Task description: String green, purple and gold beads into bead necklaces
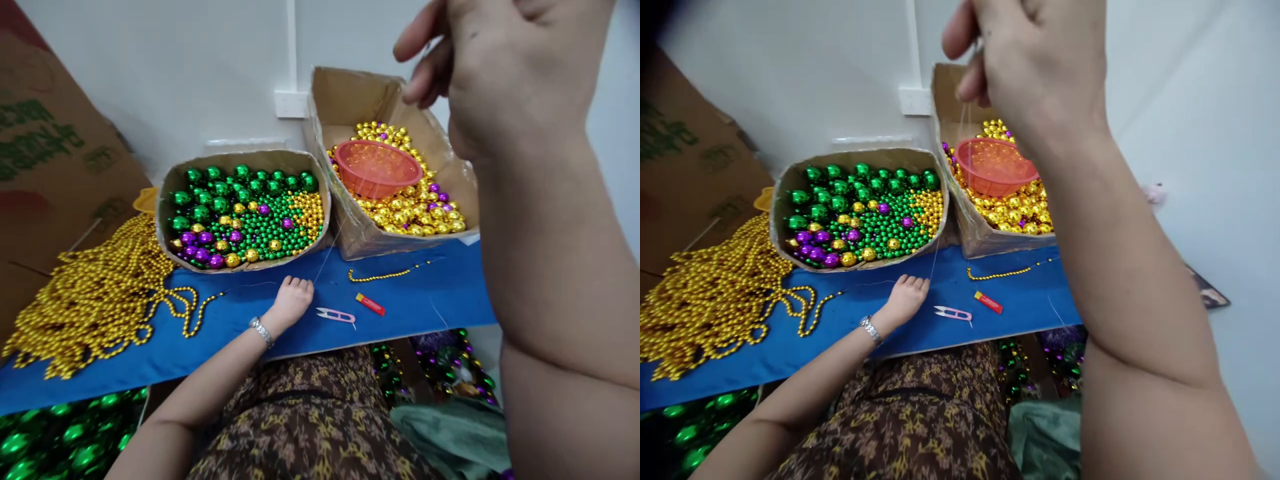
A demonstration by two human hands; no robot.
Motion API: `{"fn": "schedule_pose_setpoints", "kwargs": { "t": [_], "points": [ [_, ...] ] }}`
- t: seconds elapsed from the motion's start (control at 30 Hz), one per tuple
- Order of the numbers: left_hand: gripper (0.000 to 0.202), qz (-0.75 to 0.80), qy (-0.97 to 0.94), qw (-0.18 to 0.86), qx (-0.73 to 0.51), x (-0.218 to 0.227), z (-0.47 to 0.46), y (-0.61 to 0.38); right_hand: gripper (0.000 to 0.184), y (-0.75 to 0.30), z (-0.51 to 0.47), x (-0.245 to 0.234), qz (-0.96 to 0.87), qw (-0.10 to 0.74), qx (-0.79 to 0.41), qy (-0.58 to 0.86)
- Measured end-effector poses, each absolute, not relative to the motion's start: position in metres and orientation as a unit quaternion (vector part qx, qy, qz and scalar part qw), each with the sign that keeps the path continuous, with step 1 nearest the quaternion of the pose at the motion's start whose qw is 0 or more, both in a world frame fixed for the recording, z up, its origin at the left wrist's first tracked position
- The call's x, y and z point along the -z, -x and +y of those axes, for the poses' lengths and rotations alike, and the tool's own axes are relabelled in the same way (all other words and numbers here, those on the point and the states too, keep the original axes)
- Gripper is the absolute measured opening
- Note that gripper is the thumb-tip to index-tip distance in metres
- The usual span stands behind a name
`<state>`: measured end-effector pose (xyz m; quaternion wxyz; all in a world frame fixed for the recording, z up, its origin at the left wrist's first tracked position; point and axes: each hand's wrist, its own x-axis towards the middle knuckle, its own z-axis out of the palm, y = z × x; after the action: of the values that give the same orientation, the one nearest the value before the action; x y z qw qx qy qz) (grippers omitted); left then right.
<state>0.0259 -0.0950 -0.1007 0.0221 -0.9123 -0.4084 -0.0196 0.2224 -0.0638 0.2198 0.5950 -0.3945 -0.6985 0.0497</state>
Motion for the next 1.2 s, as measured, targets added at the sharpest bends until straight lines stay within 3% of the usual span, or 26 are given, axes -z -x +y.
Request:
{"fn": "schedule_pose_setpoints", "kwargs": {
  "t": [0.13,0.3,0.4,0.57,0.97,1.2],
  "points": [
    [0.035,-0.416,0.909,-0.013,0.017,0.091,-0.101,-0.014,0.022,-0.222,-0.068,-0.193,-0.707,0.627,-0.056,0.324],
    [0.028,-0.389,0.881,-0.162,0.217,0.038,-0.070,0.005,0.022,-0.221,-0.092,-0.114,-0.710,0.583,-0.110,0.379],
    [0.027,-0.498,0.828,-0.106,0.234,0.015,-0.019,0.010,0.024,-0.218,-0.104,-0.060,-0.703,0.532,-0.144,0.450],
    [0.033,-0.572,0.812,-0.018,0.118,0.026,0.058,0.003,0.028,-0.211,-0.110,-0.002,-0.673,0.493,-0.250,0.491],
    [0.034,-0.503,0.861,0.049,0.052,0.037,0.058,0.000,0.029,-0.213,-0.114,0.033,-0.676,0.460,-0.236,0.525],
    [0.029,-0.465,0.885,0.007,0.007,0.054,0.045,-0.014,0.028,-0.203,-0.113,0.043,-0.688,0.451,-0.235,0.518]
  ]
}}
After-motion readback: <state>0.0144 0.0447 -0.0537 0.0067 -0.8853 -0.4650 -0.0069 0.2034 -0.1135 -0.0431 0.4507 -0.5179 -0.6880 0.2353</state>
